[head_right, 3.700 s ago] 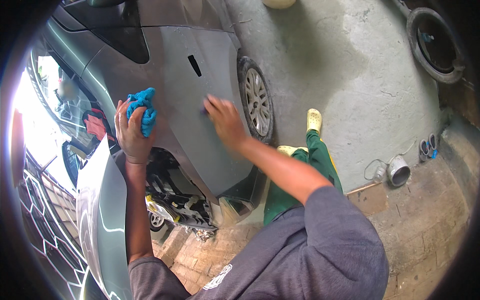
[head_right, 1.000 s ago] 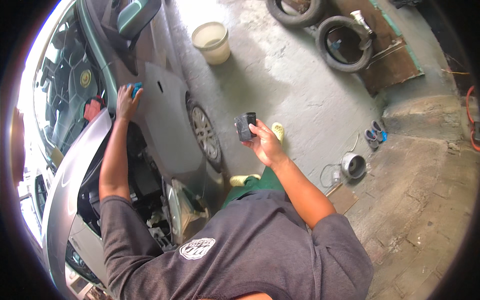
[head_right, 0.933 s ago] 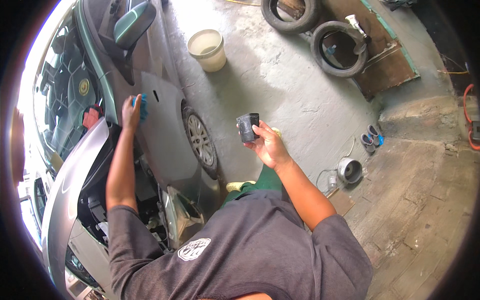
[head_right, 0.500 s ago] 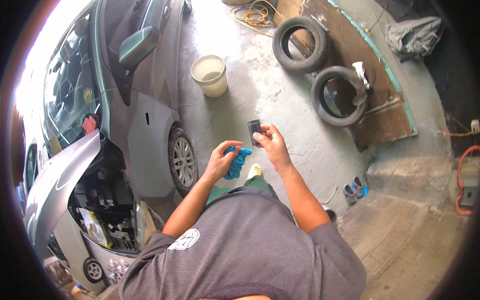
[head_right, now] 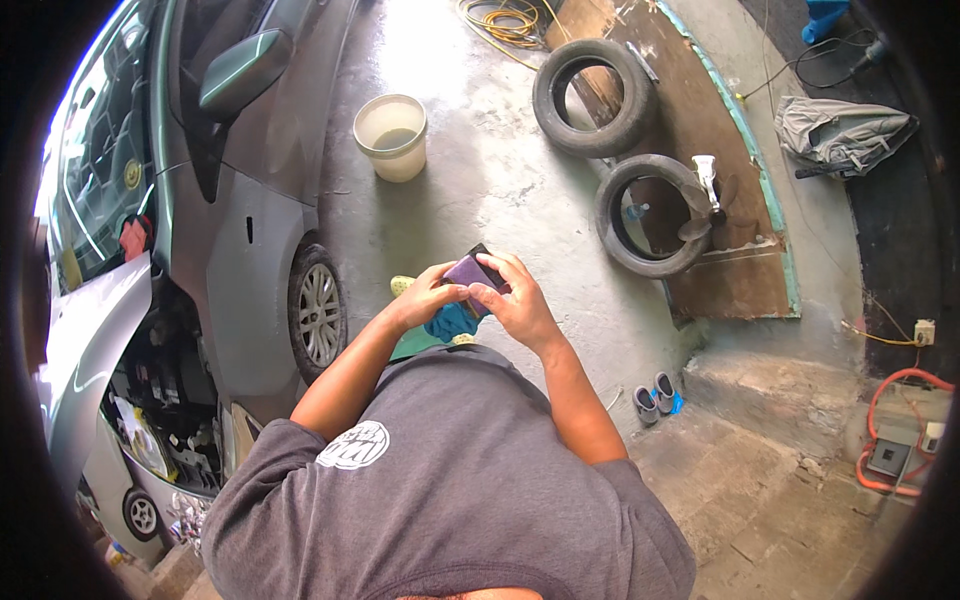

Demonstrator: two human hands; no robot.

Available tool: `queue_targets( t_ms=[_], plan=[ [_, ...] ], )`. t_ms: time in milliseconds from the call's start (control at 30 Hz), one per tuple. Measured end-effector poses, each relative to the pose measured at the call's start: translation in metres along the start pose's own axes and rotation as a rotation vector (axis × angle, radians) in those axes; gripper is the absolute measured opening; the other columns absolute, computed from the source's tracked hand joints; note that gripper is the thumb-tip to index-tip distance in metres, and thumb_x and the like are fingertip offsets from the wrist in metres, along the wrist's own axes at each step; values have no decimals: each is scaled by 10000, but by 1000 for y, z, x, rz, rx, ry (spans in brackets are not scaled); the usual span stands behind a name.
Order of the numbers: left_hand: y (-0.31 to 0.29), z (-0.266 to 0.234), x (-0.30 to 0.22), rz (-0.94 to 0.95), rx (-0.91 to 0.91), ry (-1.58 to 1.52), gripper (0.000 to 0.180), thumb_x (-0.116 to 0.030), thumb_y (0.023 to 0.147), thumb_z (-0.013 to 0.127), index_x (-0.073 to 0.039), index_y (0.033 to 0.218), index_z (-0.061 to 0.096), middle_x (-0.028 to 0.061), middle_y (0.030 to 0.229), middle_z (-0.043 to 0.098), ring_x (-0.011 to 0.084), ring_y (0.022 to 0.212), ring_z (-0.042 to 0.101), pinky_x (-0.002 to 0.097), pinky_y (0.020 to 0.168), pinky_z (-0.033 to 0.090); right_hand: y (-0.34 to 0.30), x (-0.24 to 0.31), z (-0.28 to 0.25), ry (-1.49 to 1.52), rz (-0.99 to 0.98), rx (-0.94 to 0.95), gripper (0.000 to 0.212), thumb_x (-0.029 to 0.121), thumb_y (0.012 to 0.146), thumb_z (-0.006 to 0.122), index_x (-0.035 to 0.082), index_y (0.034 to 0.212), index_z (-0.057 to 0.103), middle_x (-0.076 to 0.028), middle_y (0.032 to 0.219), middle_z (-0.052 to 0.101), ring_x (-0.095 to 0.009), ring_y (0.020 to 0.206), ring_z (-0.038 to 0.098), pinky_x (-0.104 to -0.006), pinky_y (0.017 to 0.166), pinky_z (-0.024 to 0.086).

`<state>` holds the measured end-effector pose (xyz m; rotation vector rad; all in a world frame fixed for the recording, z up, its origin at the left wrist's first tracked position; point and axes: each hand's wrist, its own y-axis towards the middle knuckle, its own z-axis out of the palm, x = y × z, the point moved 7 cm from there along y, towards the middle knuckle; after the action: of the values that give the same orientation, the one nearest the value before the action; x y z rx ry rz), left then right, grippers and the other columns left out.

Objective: The person scrubs the front bumper and side panels of a gray car using a purple sanding block and a blue microfiber cloth. They repeatedly dip the sanding block into a bucket of water, wipe the car surface, and move along the vehicle's side and front.

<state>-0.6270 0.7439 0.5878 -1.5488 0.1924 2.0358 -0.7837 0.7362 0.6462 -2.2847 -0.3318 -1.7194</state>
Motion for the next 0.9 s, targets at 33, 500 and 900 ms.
queue_targets(
  t_ms=[33,500,900],
  plan=[
    [8,-4,-3,-19,28,-26,531,-280,930,694,34,1346,600,90,1193,696,139,1084,637,320,993,510,10,-5,-4,5,47,5,404,191,966,744,-3,1309,654,-141,1346,592,-241,1206,612,-350,1004,514],
    [106,-168,-59,59,25,-165,851,-607,875,702,26,1422,549,105,1250,675,160,1130,637,334,1027,503,201,-3,16,549,323,-199,150,69,997,716,-1,1117,658,-49,1039,684,-103,908,643,-264,861,551],
    [71,-284,-114,35,-309,-7,445,-366,1033,677,16,1261,663,65,1132,679,133,1044,618,302,946,505,332,57,100,-174,7,178,383,173,907,800,37,1236,660,-121,1287,593,-223,1141,625,-317,899,538]
  ],
)
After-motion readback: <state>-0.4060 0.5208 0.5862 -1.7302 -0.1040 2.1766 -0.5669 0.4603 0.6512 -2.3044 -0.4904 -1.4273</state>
